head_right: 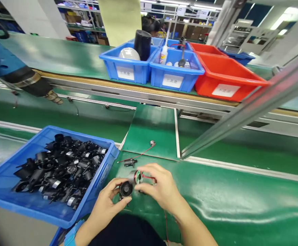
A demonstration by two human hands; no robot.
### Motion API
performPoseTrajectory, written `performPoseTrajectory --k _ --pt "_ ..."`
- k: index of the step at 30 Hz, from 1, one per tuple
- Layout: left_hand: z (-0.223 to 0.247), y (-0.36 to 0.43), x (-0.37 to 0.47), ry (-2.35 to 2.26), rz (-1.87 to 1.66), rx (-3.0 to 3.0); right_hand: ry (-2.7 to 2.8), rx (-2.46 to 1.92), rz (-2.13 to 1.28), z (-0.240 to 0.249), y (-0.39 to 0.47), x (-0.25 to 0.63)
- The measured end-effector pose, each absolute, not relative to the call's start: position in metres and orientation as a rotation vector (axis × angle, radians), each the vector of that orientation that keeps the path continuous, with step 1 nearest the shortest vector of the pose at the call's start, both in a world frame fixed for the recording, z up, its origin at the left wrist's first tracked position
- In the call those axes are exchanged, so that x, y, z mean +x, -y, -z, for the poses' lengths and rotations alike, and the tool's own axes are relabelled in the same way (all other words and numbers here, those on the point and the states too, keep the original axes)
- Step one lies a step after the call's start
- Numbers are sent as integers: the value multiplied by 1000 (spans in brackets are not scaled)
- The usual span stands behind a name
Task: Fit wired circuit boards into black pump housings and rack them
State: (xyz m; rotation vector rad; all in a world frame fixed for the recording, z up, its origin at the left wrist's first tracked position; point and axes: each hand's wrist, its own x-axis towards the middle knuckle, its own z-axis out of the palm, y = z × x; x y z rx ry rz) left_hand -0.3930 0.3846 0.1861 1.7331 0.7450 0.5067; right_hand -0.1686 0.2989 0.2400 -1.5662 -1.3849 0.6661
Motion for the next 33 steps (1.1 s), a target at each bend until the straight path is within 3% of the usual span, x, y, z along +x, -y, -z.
performPoseTrajectory --k 7,17,23,26,30,33 --pt "-205 -358 -400 -685 -480 1901 1803 -1613 -544 -270 -264 -187" --pt "-212 -337 -413 -612 -533 1855 1853 -1811 -469 -258 -260 -212" --pt "-200 -338 -417 -409 -805 2087 1830 -1600 -583 -244 -249 -221" --pt "-200 -342 -420 -288 -755 2286 1859 -1594 -472 -236 -243 -224" --pt "-176 -348 -423 -270 -586 2471 1909 -1684 -286 -211 -243 -234" --pt "-125 -354 -427 -297 -615 2492 1944 -1802 -244 -166 -249 -249"
